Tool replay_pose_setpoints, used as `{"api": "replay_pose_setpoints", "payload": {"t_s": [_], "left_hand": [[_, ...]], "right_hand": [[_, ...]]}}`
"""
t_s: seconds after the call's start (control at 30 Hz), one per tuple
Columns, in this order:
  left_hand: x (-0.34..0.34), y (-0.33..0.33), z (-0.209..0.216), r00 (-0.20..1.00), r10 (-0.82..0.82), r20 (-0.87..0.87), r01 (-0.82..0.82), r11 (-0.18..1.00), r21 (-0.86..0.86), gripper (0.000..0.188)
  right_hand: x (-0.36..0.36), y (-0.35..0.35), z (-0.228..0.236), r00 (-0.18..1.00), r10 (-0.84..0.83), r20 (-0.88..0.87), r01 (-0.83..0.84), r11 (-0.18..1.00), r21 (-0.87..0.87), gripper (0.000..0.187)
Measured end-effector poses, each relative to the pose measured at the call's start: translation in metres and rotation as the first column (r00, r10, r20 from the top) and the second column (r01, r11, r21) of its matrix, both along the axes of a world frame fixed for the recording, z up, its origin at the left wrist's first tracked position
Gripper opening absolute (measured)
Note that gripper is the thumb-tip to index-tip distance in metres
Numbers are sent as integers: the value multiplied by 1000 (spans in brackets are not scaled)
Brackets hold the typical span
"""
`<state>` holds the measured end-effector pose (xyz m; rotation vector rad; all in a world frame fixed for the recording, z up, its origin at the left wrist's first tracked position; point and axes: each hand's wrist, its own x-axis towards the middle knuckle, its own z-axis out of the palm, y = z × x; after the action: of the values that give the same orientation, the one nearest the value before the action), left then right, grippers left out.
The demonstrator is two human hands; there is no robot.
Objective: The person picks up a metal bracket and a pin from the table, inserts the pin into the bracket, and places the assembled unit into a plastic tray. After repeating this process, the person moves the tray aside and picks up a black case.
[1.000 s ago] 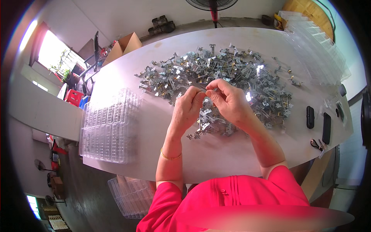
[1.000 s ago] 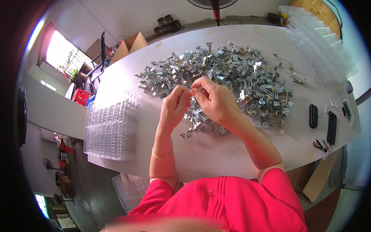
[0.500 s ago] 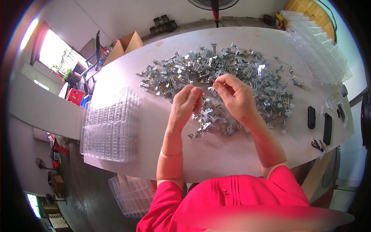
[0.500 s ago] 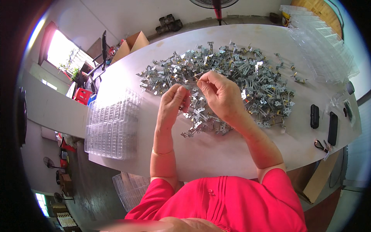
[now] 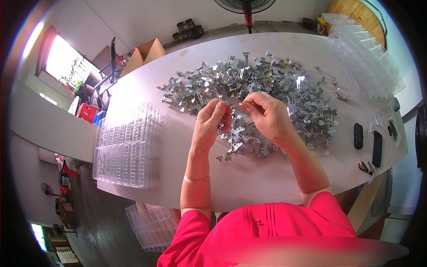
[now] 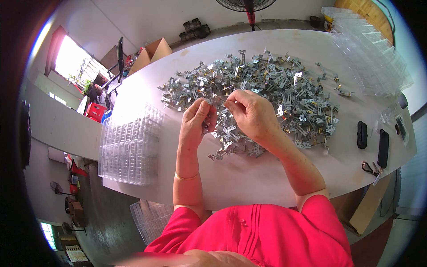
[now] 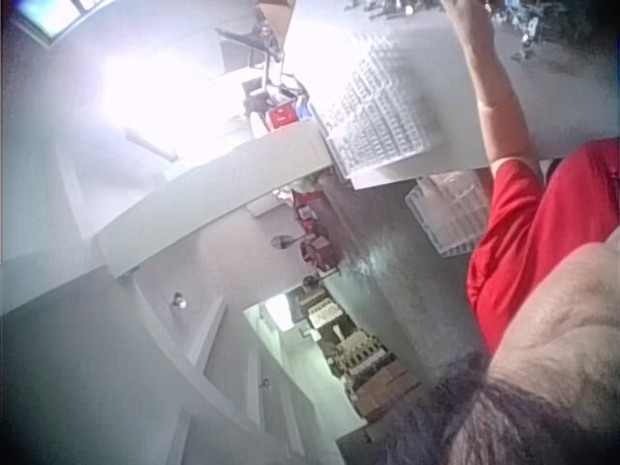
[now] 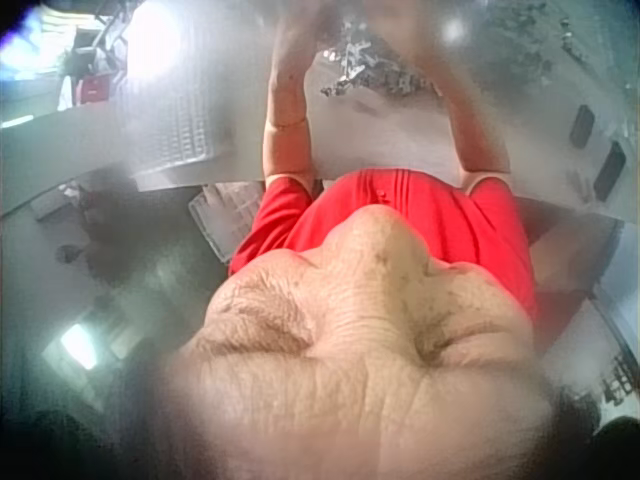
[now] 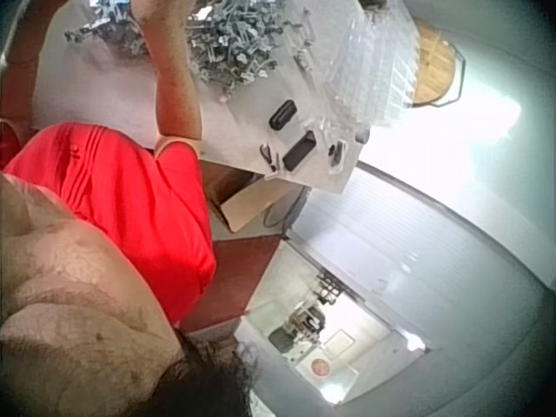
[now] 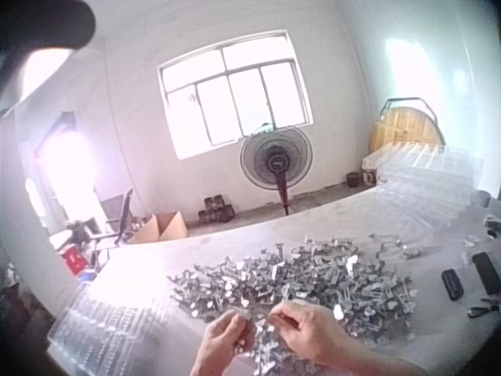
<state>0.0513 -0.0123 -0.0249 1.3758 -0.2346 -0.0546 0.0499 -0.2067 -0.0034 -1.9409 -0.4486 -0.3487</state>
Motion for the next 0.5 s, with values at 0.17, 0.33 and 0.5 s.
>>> {"api": "replay_pose_setpoints", "payload": {"t_s": [0.17, 0.33, 0.5], "left_hand": [[-2, 1, 2, 988, 52, 145, -79, 979, 185, 33], [-4, 2, 5, 978, 67, 197, -117, 960, 254, 30], [-7, -5, 6, 979, 47, 197, -118, 924, 363, 23]], "right_hand": [[1, 0, -1, 1000, 9, 9, -9, 1000, 26, 11], [1, -1, 0, 999, 26, -31, -25, 998, 57, 13], [1, -1, -4, 985, 84, -148, -66, 990, 123, 8]]}}
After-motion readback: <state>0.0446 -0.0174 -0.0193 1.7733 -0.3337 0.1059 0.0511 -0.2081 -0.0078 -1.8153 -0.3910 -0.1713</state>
